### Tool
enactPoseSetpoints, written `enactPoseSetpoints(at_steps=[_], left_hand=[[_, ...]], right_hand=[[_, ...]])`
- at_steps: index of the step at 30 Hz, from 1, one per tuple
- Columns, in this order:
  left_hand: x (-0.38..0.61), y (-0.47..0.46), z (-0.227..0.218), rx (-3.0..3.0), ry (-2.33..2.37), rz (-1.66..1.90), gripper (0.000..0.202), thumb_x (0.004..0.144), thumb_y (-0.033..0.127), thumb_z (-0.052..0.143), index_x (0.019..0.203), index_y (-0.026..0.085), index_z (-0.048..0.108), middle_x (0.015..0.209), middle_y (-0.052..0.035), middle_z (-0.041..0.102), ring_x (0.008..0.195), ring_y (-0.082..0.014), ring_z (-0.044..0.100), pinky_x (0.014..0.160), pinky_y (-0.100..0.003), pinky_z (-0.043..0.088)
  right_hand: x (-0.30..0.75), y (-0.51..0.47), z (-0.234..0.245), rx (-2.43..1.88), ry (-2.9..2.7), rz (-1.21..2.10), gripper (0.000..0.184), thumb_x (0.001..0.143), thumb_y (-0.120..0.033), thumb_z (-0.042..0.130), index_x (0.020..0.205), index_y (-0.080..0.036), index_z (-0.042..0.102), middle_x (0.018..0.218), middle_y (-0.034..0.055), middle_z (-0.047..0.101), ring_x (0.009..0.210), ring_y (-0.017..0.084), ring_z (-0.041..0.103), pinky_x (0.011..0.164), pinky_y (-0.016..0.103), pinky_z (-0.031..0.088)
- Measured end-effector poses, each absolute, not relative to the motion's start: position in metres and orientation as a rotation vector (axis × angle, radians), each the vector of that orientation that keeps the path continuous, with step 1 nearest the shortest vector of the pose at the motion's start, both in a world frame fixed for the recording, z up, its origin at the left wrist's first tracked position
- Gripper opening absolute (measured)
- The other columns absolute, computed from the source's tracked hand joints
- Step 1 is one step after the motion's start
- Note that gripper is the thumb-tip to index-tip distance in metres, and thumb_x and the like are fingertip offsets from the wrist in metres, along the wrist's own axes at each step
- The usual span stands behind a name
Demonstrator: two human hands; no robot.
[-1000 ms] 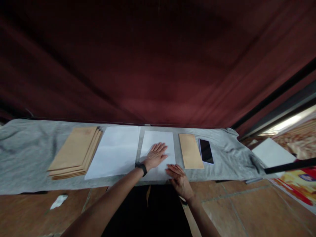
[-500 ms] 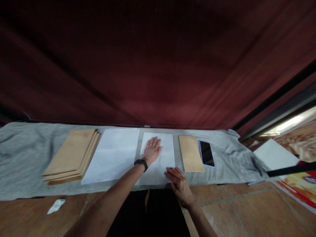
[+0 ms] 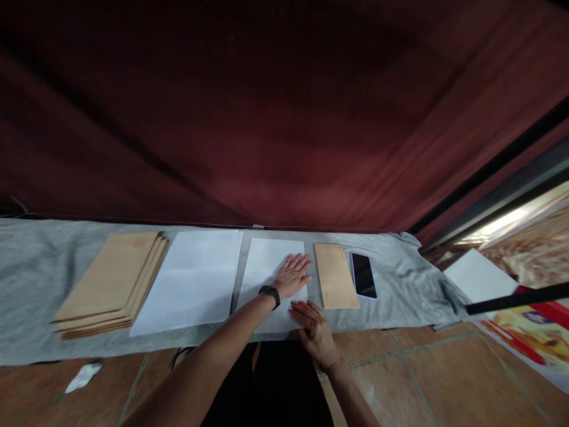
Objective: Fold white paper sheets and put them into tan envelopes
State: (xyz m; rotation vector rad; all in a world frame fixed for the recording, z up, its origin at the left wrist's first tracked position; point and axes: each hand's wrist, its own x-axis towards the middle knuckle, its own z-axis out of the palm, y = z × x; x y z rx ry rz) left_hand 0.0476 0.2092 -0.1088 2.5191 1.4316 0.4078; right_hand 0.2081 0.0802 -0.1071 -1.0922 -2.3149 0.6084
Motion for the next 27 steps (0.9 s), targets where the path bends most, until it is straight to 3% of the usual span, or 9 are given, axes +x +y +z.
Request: enactPoseSetpoints(at_steps=[8, 11, 14, 17, 20, 23, 27], left_hand=[[-0.007, 0.119, -0.082, 2.232, 1.065, 0.501, 0.047, 0.099, 0.043, 0.048, 0.142, 0.026, 0.053, 0.156, -0.0047, 0.042, 0.148, -0.0221, 0.031, 0.124, -0.041, 0.015], [-0.043, 0.089, -0.066, 2.069, 0.985, 0.595, 0.049, 0.087, 0.042, 0.067, 0.135, 0.031, 0.061, 0.147, -0.0032, 0.054, 0.140, -0.0222, 0.045, 0.121, -0.037, 0.026], [-0.075, 0.075, -0.060, 2.012, 1.064, 0.593, 0.058, 0.076, 0.033, 0.079, 0.132, 0.033, 0.063, 0.144, -0.0021, 0.057, 0.138, -0.0234, 0.048, 0.122, -0.039, 0.024], [-0.098, 0.073, -0.067, 1.957, 1.292, 0.643, 0.041, 0.083, 0.027, 0.070, 0.124, 0.030, 0.069, 0.138, -0.0034, 0.063, 0.134, -0.0231, 0.052, 0.120, -0.039, 0.030], [-0.112, 0.070, -0.078, 1.918, 1.403, 0.715, 0.024, 0.090, 0.033, 0.061, 0.108, 0.026, 0.075, 0.123, -0.0046, 0.072, 0.122, -0.0238, 0.062, 0.111, -0.039, 0.043], [-0.116, 0.057, -0.086, 2.009, 1.376, 0.691, 0.025, 0.095, 0.038, 0.055, 0.105, 0.026, 0.075, 0.112, -0.0029, 0.075, 0.107, -0.0221, 0.068, 0.100, -0.036, 0.052], [-0.114, 0.039, -0.089, 2.093, 1.391, 0.721, 0.024, 0.096, 0.036, 0.053, 0.105, 0.025, 0.073, 0.111, -0.0029, 0.075, 0.106, -0.0199, 0.068, 0.099, -0.034, 0.052]], right_hand=[[0.209, 0.081, -0.112, -1.090, -2.235, 0.619, 0.042, 0.089, -0.021, 0.057, 0.129, -0.031, 0.064, 0.132, 0.0041, 0.066, 0.127, 0.023, 0.058, 0.115, 0.054, 0.038], [0.208, 0.081, -0.113, -1.072, -2.186, 0.640, 0.037, 0.092, -0.023, 0.056, 0.126, -0.032, 0.066, 0.128, 0.0035, 0.069, 0.124, 0.022, 0.060, 0.114, 0.055, 0.040], [0.207, 0.081, -0.114, -1.087, -2.101, 0.673, 0.033, 0.094, -0.023, 0.055, 0.122, -0.033, 0.069, 0.122, 0.0026, 0.072, 0.120, 0.022, 0.063, 0.112, 0.054, 0.041], [0.206, 0.080, -0.111, -1.092, -2.018, 0.763, 0.028, 0.095, -0.027, 0.054, 0.116, -0.033, 0.072, 0.117, 0.0016, 0.074, 0.116, 0.021, 0.066, 0.113, 0.053, 0.040], [0.209, 0.075, -0.104, -1.088, -1.981, 0.888, 0.023, 0.096, -0.032, 0.055, 0.110, -0.032, 0.074, 0.114, 0.0014, 0.075, 0.112, 0.020, 0.067, 0.115, 0.052, 0.037], [0.215, 0.067, -0.099, -1.134, -1.956, 0.981, 0.023, 0.095, -0.032, 0.056, 0.108, -0.030, 0.075, 0.114, 0.0025, 0.075, 0.114, 0.021, 0.066, 0.113, 0.050, 0.039], [0.227, 0.061, -0.099, -1.175, -1.969, 0.971, 0.032, 0.088, -0.022, 0.059, 0.116, -0.030, 0.072, 0.125, 0.0033, 0.070, 0.122, 0.022, 0.061, 0.111, 0.046, 0.043]])
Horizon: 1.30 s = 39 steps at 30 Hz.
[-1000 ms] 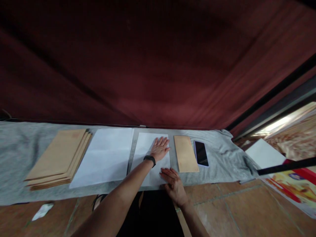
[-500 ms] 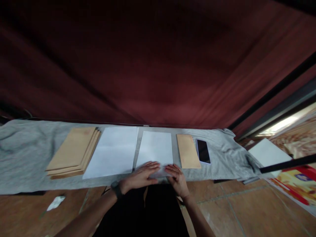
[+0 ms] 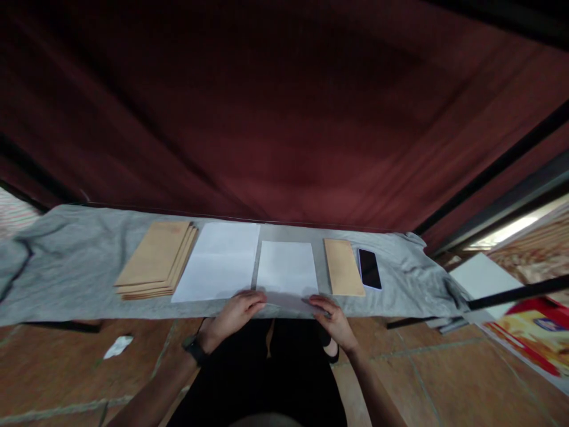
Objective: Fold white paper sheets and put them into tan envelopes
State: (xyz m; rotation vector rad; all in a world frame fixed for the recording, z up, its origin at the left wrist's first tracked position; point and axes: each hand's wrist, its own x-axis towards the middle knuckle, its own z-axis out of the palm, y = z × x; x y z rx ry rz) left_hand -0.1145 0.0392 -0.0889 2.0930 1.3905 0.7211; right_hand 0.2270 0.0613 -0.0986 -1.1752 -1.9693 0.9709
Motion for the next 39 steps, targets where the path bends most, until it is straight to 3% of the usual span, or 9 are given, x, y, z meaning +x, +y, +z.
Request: enactPoseSetpoints(at_steps=[3, 6, 9, 12, 16, 21, 26, 39], left_hand=[[-0.113, 0.038, -0.089, 2.051, 1.481, 0.779, 0.023, 0.095, 0.033, 0.055, 0.105, 0.024, 0.073, 0.115, -0.0048, 0.074, 0.109, -0.0207, 0.067, 0.100, -0.035, 0.051], [-0.111, 0.044, -0.087, 2.025, 1.597, 0.752, 0.021, 0.093, 0.034, 0.057, 0.096, 0.021, 0.074, 0.103, -0.0064, 0.075, 0.101, -0.0227, 0.068, 0.095, -0.036, 0.051], [-0.108, 0.049, -0.082, 1.972, 1.682, 0.745, 0.025, 0.094, 0.034, 0.054, 0.083, 0.020, 0.072, 0.089, -0.0066, 0.074, 0.091, -0.0221, 0.068, 0.087, -0.034, 0.052], [-0.103, 0.051, -0.080, 1.842, 1.736, 0.779, 0.025, 0.095, 0.035, 0.051, 0.087, 0.020, 0.070, 0.089, -0.0049, 0.073, 0.086, -0.0195, 0.067, 0.079, -0.029, 0.050], [-0.094, 0.055, -0.081, 1.711, 1.888, 0.757, 0.026, 0.096, 0.036, 0.049, 0.087, 0.019, 0.066, 0.080, -0.0027, 0.070, 0.073, -0.0168, 0.064, 0.068, -0.026, 0.046], [-0.088, 0.067, -0.077, 1.678, 2.034, 0.662, 0.026, 0.096, 0.034, 0.049, 0.078, 0.020, 0.061, 0.070, 0.0005, 0.064, 0.063, -0.0139, 0.058, 0.063, -0.024, 0.039], [-0.085, 0.085, -0.061, 1.643, 2.148, 0.416, 0.027, 0.097, 0.035, 0.048, 0.079, 0.021, 0.063, 0.070, 0.0002, 0.066, 0.067, -0.0147, 0.061, 0.064, -0.024, 0.038], [-0.073, 0.110, -0.043, 1.582, 2.325, 0.133, 0.031, 0.098, 0.037, 0.042, 0.107, 0.021, 0.068, 0.099, -0.0095, 0.075, 0.095, -0.0231, 0.070, 0.074, -0.029, 0.047]], right_hand=[[0.231, 0.065, -0.100, -1.191, -2.031, 0.867, 0.030, 0.088, -0.020, 0.057, 0.111, -0.029, 0.074, 0.121, 0.0032, 0.072, 0.122, 0.022, 0.060, 0.112, 0.046, 0.041], [0.229, 0.071, -0.100, -1.245, -2.054, 0.815, 0.026, 0.093, -0.030, 0.054, 0.110, -0.028, 0.074, 0.115, 0.0048, 0.074, 0.115, 0.023, 0.064, 0.106, 0.043, 0.046], [0.223, 0.077, -0.101, -1.423, -1.963, 0.746, 0.034, 0.095, -0.042, 0.052, 0.109, -0.020, 0.074, 0.107, 0.0102, 0.075, 0.104, 0.025, 0.069, 0.095, 0.040, 0.052], [0.214, 0.082, -0.101, -1.590, -1.883, 0.690, 0.044, 0.095, -0.050, 0.048, 0.104, -0.015, 0.072, 0.100, 0.0138, 0.076, 0.095, 0.026, 0.071, 0.084, 0.034, 0.054], [0.198, 0.090, -0.097, -1.771, -1.880, 0.602, 0.044, 0.098, -0.049, 0.042, 0.096, -0.016, 0.070, 0.084, 0.0099, 0.075, 0.079, 0.021, 0.071, 0.069, 0.026, 0.049], [0.178, 0.101, -0.090, -1.973, -1.865, 0.467, 0.035, 0.100, -0.042, 0.043, 0.105, -0.018, 0.068, 0.087, 0.0097, 0.076, 0.081, 0.020, 0.072, 0.065, 0.024, 0.044], [0.163, 0.113, -0.083, -2.163, -1.921, 0.351, 0.034, 0.102, -0.040, 0.044, 0.109, -0.017, 0.067, 0.088, 0.0112, 0.077, 0.084, 0.022, 0.073, 0.066, 0.025, 0.044], [0.151, 0.148, -0.083, -2.228, -2.006, 0.254, 0.032, 0.102, -0.036, 0.047, 0.113, -0.014, 0.066, 0.096, 0.0149, 0.076, 0.091, 0.023, 0.074, 0.072, 0.026, 0.048]])
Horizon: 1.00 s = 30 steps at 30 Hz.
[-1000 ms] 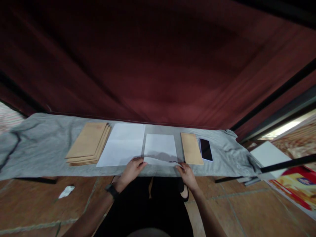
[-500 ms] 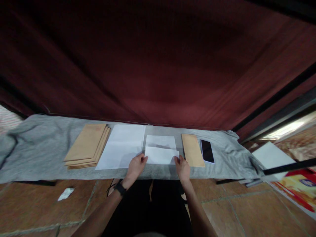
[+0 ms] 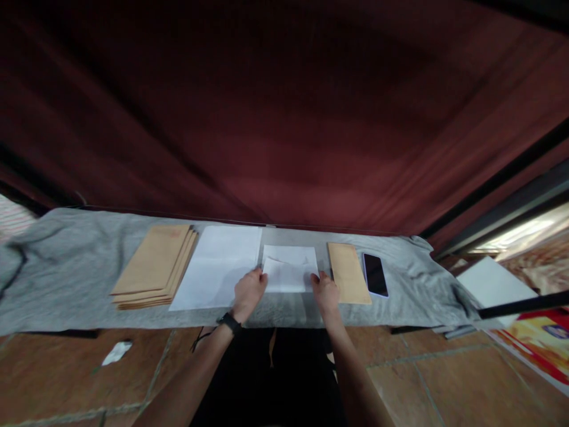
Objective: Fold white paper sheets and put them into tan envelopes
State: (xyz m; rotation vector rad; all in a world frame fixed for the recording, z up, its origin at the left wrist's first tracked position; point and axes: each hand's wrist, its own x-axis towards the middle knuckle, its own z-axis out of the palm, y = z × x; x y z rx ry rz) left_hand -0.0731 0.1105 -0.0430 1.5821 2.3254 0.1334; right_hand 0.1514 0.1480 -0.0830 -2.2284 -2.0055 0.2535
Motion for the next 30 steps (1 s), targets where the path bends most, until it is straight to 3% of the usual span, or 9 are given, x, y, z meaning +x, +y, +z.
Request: enactPoseSetpoints(at_steps=[10, 17, 30], left_hand=[[-0.069, 0.128, -0.055, 1.727, 2.425, 0.141, 0.038, 0.101, 0.034, 0.036, 0.114, 0.012, 0.065, 0.093, -0.0170, 0.073, 0.093, -0.0275, 0.071, 0.078, -0.034, 0.049], [-0.072, 0.142, -0.060, 1.738, 2.434, 0.201, 0.039, 0.101, 0.034, 0.035, 0.111, 0.010, 0.065, 0.092, -0.0177, 0.073, 0.091, -0.0287, 0.071, 0.077, -0.035, 0.049], [-0.077, 0.163, -0.073, 1.749, 2.422, 0.285, 0.037, 0.100, 0.032, 0.036, 0.109, 0.012, 0.066, 0.089, -0.0176, 0.073, 0.090, -0.0303, 0.071, 0.077, -0.038, 0.050]], right_hand=[[0.142, 0.170, -0.089, -2.131, -1.994, 0.043, 0.035, 0.102, -0.035, 0.044, 0.113, -0.008, 0.064, 0.099, 0.0193, 0.073, 0.086, 0.023, 0.073, 0.070, 0.027, 0.050], [0.138, 0.189, -0.091, -2.150, -2.019, 0.012, 0.039, 0.102, -0.036, 0.042, 0.121, -0.008, 0.062, 0.103, 0.0186, 0.073, 0.087, 0.021, 0.073, 0.071, 0.026, 0.049], [0.134, 0.207, -0.092, -2.155, -2.048, 0.007, 0.038, 0.102, -0.036, 0.039, 0.115, -0.009, 0.062, 0.103, 0.0182, 0.071, 0.087, 0.022, 0.073, 0.071, 0.027, 0.050]])
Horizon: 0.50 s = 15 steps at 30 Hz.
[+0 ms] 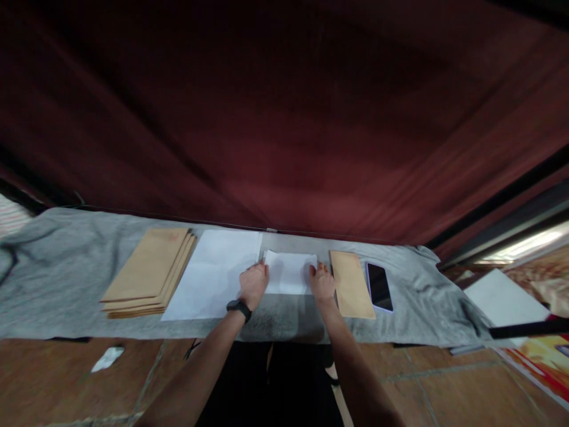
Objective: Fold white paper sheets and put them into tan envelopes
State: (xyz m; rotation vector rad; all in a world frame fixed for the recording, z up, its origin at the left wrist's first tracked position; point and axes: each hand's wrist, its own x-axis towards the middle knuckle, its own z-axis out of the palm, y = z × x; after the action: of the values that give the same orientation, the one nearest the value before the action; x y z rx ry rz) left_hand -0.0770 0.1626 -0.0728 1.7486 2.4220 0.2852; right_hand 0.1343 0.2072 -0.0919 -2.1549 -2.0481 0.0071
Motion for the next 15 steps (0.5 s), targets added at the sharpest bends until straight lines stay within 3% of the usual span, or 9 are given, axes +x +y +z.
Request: enactPoseSetpoints(at_steps=[8, 12, 15], left_hand=[[-0.077, 0.166, -0.074, 1.767, 2.403, 0.273, 0.038, 0.101, 0.031, 0.035, 0.116, 0.010, 0.063, 0.088, -0.0177, 0.073, 0.090, -0.0305, 0.072, 0.077, -0.039, 0.052], [-0.073, 0.166, -0.072, 1.777, 2.400, 0.256, 0.040, 0.102, 0.029, 0.034, 0.122, 0.007, 0.060, 0.089, -0.0187, 0.073, 0.093, -0.0300, 0.072, 0.079, -0.039, 0.052], [-0.072, 0.166, -0.070, 1.785, 2.393, 0.241, 0.039, 0.101, 0.027, 0.035, 0.122, 0.006, 0.060, 0.091, -0.0196, 0.073, 0.094, -0.0293, 0.072, 0.079, -0.037, 0.053]], right_hand=[[0.132, 0.211, -0.095, -2.166, -1.983, 0.012, 0.039, 0.103, -0.039, 0.039, 0.119, -0.008, 0.057, 0.105, 0.0197, 0.069, 0.088, 0.024, 0.071, 0.074, 0.030, 0.050], [0.129, 0.206, -0.092, -2.058, -1.902, -0.077, 0.038, 0.101, -0.035, 0.042, 0.126, -0.009, 0.055, 0.111, 0.0215, 0.065, 0.102, 0.028, 0.065, 0.085, 0.037, 0.049], [0.119, 0.199, -0.092, -1.844, -1.977, -0.088, 0.045, 0.101, -0.032, 0.040, 0.139, -0.010, 0.047, 0.131, 0.0236, 0.058, 0.119, 0.032, 0.055, 0.098, 0.045, 0.043]])
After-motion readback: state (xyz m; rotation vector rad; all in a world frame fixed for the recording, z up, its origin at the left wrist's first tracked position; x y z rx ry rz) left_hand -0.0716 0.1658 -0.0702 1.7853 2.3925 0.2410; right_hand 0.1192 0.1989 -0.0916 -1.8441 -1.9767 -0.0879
